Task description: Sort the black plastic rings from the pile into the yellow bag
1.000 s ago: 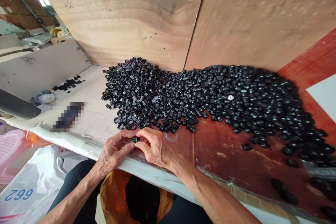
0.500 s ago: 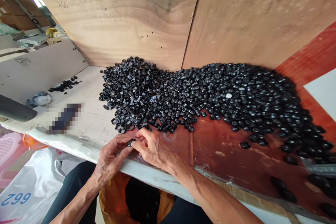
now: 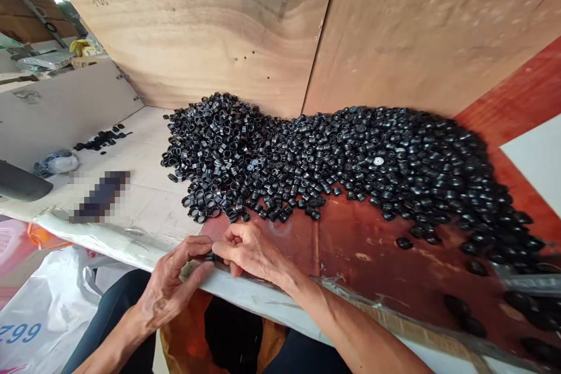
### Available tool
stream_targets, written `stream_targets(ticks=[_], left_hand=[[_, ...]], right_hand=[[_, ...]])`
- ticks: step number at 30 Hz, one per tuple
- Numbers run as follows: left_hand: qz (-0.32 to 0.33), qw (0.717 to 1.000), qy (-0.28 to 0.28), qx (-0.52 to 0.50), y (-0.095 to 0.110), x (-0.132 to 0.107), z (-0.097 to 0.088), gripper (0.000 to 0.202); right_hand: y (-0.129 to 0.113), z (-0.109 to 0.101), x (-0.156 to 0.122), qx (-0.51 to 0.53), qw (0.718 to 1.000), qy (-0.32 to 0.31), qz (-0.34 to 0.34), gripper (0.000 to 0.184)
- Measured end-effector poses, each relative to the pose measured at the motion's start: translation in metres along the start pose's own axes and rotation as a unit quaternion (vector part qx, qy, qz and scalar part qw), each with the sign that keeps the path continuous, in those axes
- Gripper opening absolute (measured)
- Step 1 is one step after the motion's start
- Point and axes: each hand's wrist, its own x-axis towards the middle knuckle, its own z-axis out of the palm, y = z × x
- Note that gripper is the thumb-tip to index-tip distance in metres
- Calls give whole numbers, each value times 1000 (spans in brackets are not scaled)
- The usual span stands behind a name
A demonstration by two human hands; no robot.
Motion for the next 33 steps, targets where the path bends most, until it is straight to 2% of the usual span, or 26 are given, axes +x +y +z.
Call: stream_targets(ticks=[1, 3, 5, 6, 8, 9, 10, 11, 13, 15, 18, 20, 23, 25, 29, 31, 33], left_hand=[[-14, 999, -51, -8, 5, 2, -9, 23], [-20, 989, -147, -8, 15, 8, -25, 14], [-22, 976, -217, 0, 21, 18, -32, 5], [-36, 972, -231, 3, 21, 24, -31, 10], [-89, 978, -189, 11, 14, 35, -19, 19], [-119, 984, -131, 27, 8, 40, -9, 20], [-125, 989, -67, 42, 0, 45, 1, 13], [-120, 991, -34, 51, -9, 50, 12, 9], [-107, 992, 10, 66, -24, 57, 31, 30], [-103, 991, 29, 78, -34, 62, 42, 30], [-105, 990, 45, 84, -37, 64, 44, 20], [-107, 990, 50, 74, -33, 62, 41, 20], [-104, 992, 53, 45, -26, 57, 36, 21], [-99, 993, 55, 32, -22, 52, 33, 21], [-83, 994, 68, -3, -17, 46, 30, 23], [-85, 994, 70, -25, -17, 44, 29, 25], [-113, 990, 68, -50, -17, 43, 29, 27]], right_hand=[[1, -2, 1, -51, 998, 40, -17, 22], [8, -8, 5, -144, 976, 152, -62, 26], [19, -13, 10, -199, 947, 235, -89, 16], [25, -15, 13, -219, 938, 252, -93, 8], [35, -17, 18, -254, 926, 258, -107, 18], [39, -17, 20, -271, 921, 255, -119, 23], [42, -17, 21, -288, 915, 251, -131, 24], [43, -17, 22, -304, 910, 246, -139, 22], [44, -16, 22, -332, 902, 236, -141, 17], [41, -15, 20, -350, 899, 226, -137, 15], [37, -14, 17, -357, 900, 201, -150, 15], [35, -14, 15, -335, 910, 191, -152, 17], [31, -14, 14, -244, 937, 195, -156, 16], [28, -15, 13, -190, 944, 187, -196, 16], [23, -15, 13, -165, 931, 150, -290, 23], [23, -14, 13, -166, 928, 137, -304, 30], [23, -12, 13, -160, 933, 144, -288, 32]])
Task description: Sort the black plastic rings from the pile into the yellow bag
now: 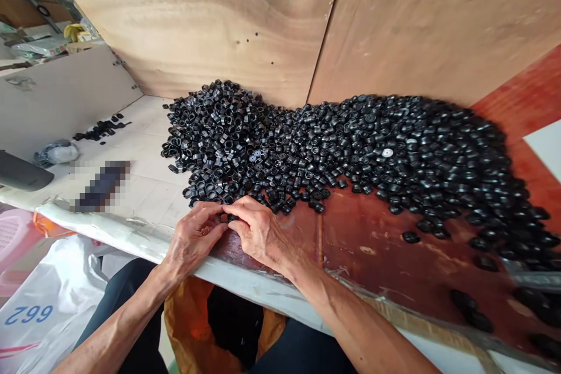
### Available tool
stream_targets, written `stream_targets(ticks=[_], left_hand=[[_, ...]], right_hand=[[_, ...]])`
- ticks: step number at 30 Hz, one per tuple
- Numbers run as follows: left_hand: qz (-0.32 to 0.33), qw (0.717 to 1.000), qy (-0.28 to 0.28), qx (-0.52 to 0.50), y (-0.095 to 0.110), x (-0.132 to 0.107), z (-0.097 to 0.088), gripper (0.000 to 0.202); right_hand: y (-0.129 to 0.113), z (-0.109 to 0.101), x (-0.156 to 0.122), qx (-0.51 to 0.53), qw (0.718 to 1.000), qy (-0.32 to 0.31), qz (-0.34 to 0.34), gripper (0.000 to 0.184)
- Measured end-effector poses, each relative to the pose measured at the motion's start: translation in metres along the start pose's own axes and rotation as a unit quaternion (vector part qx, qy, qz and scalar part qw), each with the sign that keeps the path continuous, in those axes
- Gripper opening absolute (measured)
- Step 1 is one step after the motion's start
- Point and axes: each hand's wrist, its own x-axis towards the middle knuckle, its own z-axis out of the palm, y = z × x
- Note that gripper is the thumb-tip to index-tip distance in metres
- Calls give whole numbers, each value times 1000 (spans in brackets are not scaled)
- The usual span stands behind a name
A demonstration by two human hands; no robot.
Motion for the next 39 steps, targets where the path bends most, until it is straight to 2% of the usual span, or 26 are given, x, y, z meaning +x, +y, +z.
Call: stream_targets(ticks=[4, 6, 10, 13, 16, 19, 27, 28, 32, 37, 39], left_hand=[[-86, 993, -6, -85, -1, -3, 0, 33], [-109, 985, -6, -136, -1, -5, -1, 33], [-126, 974, -14, -186, -3, -6, -3, 30], [-104, 979, -21, -172, -3, -6, -5, 24], [-60, 984, -18, -165, -1, -5, -6, 15], [-35, 985, -16, -171, 0, -4, -6, 12], [-1, 985, -16, -171, -3, -5, -6, 10], [5, 986, -19, -168, -3, -5, -6, 10], [16, 987, -33, -158, -3, -5, -6, 9], [1, 985, -2, -172, -4, -6, -5, 9], [-8, 984, -1, -179, -4, -6, -5, 10]], right_hand=[[0, 1, -2, 14, 997, 29, 68, 19], [-1, 0, -2, 15, 999, 20, 47, 13], [-1, -3, 1, 13, 1000, 13, -19, 21], [-2, -2, 1, 13, 1000, 17, -11, 22], [-3, 0, -1, 19, 998, 31, 43, 18], [-2, 2, -3, 23, 996, 28, 83, 23], [-2, -3, -5, -23, 997, -47, 54, 10], [0, -3, -6, -33, 997, -51, 56, 11], [7, -1, -8, -87, 994, -61, 35, 34], [1, -3, -6, -33, 997, -43, 62, 20], [-2, -4, -6, -47, 995, -58, 58, 27]])
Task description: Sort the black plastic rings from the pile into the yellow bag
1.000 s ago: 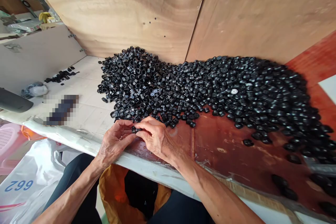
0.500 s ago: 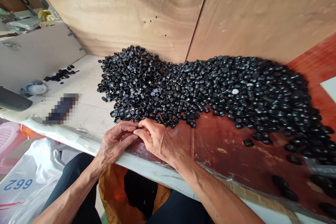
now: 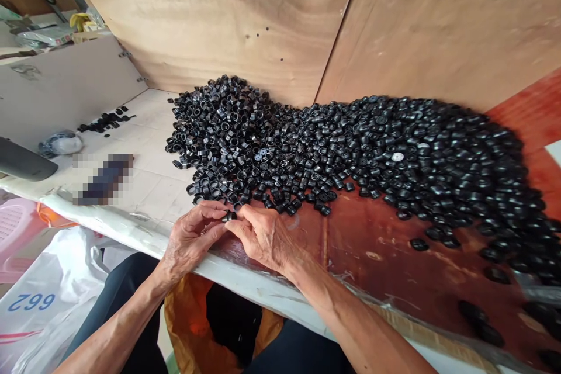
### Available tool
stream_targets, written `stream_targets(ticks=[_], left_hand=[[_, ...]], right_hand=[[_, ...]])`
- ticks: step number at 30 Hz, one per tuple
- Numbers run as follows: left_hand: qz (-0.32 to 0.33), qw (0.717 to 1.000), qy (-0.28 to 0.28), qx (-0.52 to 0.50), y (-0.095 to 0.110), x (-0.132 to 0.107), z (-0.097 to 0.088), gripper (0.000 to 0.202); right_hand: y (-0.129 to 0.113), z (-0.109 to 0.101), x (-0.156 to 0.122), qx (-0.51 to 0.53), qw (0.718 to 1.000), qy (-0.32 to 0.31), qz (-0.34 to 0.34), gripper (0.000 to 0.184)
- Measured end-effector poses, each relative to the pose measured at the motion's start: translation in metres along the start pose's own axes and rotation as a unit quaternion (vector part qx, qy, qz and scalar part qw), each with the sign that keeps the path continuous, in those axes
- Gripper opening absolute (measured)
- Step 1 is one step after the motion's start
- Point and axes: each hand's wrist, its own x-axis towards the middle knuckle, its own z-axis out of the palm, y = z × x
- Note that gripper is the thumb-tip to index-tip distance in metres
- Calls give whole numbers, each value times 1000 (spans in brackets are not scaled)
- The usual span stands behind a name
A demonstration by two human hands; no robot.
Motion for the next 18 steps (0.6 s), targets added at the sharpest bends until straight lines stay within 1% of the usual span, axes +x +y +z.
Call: stream_targets(ticks=[1, 2, 4, 6, 8, 9, 10, 12, 14, 16, 18], left_hand=[[-2, 1000, 1, -2, 0, 0, 0, 10], [-4, 1000, 4, -1, 0, 0, 0, 10], [-6, 1000, 11, 0, -1, 0, -1, 10], [-10, 1000, 14, -5, -1, 0, -1, 11], [-12, 1000, 11, -7, -2, -1, -1, 12], [-11, 1000, 9, -4, -2, -1, -1, 12], [-9, 1000, 9, 4, -2, -1, -1, 13], [-2, 1000, 7, 20, -2, -2, -2, 13], [7, 999, 0, 34, -2, -2, -2, 12], [26, 998, -12, 62, 0, -2, -2, 10], [72, 991, -22, 111, 1, -2, -1, 12]], right_hand=[[-1, 0, 0, -11, 1000, 0, 3, 35], [-1, -1, 0, -15, 1000, 5, 11, 38], [-3, -1, 0, 7, 1000, 19, 24, 29], [-4, -2, 0, 29, 999, 15, 23, 22], [-6, -3, 0, 26, 1000, 9, 8, 24], [-6, -3, 1, 22, 1000, 17, -1, 26], [-6, -2, 1, 23, 999, 28, -10, 24], [-6, -1, 2, 38, 998, 52, -28, 10], [-7, 0, 3, 49, 997, 56, -30, 8], [-9, 1, 3, 60, 997, 47, 2, 9], [-13, 1, 4, 85, 994, 25, 68, 10]])
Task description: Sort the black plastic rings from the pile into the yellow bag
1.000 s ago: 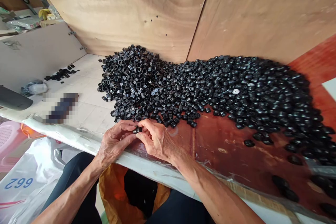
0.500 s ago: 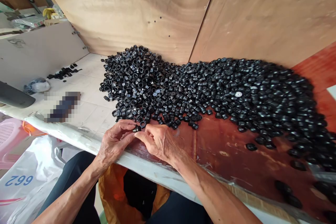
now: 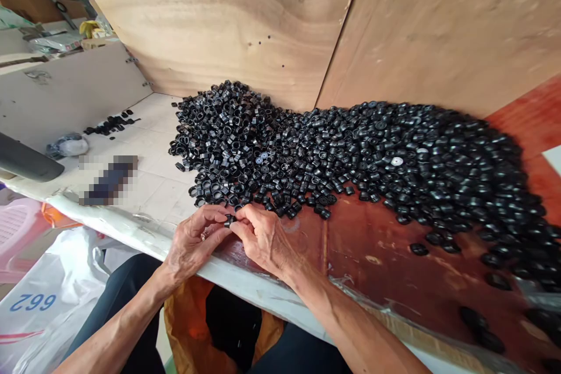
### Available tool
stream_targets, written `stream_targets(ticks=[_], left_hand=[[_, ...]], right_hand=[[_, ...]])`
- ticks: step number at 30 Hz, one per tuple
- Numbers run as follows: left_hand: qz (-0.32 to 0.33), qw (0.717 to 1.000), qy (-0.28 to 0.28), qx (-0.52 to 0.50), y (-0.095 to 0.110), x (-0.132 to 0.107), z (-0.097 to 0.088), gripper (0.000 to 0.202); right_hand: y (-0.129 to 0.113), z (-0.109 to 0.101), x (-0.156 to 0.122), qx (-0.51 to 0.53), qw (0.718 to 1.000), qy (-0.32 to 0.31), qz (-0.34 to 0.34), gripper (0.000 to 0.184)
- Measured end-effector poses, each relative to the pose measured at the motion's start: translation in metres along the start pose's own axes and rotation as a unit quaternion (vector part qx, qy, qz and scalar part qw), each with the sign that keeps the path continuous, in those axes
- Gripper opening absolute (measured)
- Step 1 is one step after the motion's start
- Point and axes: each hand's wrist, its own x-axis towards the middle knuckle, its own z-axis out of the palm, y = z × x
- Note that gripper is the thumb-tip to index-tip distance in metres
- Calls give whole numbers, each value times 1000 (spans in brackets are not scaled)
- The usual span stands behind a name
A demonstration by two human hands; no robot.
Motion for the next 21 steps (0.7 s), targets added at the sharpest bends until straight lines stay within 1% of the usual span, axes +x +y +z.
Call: stream_targets(ticks=[2, 4, 6, 7, 8, 9, 10, 11, 12, 13, 14, 15, 16, 17, 18, 19, 21], left_hand=[[61, 997, -11, 55, 1, -1, 0, 17], [109, 989, -30, 95, 4, -5, -2, 20], [128, 982, -60, 122, 10, -10, -10, 21], [127, 980, -84, 128, 14, -13, -16, 20], [119, 977, -116, 131, 19, -16, -23, 19], [98, 974, -158, 127, 25, -17, -30, 18], [68, 969, -205, 119, 31, -17, -36, 13], [32, 963, -242, 114, 36, -15, -40, 9], [-1, 958, -264, 114, 39, -11, -41, 7], [-33, 957, -261, 123, 40, -5, -39, 8], [-65, 960, -236, 136, 38, 1, -34, 7], [-89, 966, -188, 156, 34, 7, -26, 5], [-93, 972, -127, 177, 28, 14, -17, 5], [-86, 975, -79, 188, 21, 20, -7, 14], [-76, 975, -57, 199, 13, 24, 3, 21], [-71, 972, -53, 218, 6, 27, 12, 23], [-64, 966, -46, 247, -5, 28, 22, 18]], right_hand=[[-4, -1, 0, 26, 996, -32, 75, 13], [-5, -1, 0, 49, 987, -74, 131, 16], [-3, -1, 0, 71, 975, -125, 168, 18], [-2, -1, -1, 75, 970, -151, 174, 21], [0, 0, -1, 65, 970, -161, 167, 25], [2, 1, -1, 42, 977, -148, 146, 28], [4, 2, -2, 6, 987, -112, 112, 30], [6, 2, -1, -37, 995, -57, 68, 28], [8, 2, -1, -79, 997, 5, 21, 21], [10, 2, 0, -115, 991, 59, -21, 10], [13, 2, 1, -141, 984, 92, -53, 7], [17, 2, 3, -162, 978, 105, -76, 19], [20, 2, 5, -180, 974, 105, -93, 30], [24, 2, 6, -194, 970, 97, -104, 38], [29, 1, 8, -206, 968, 85, -113, 41], [33, 1, 10, -214, 967, 73, -119, 41], [39, 2, 12, -220, 965, 62, -130, 36]])
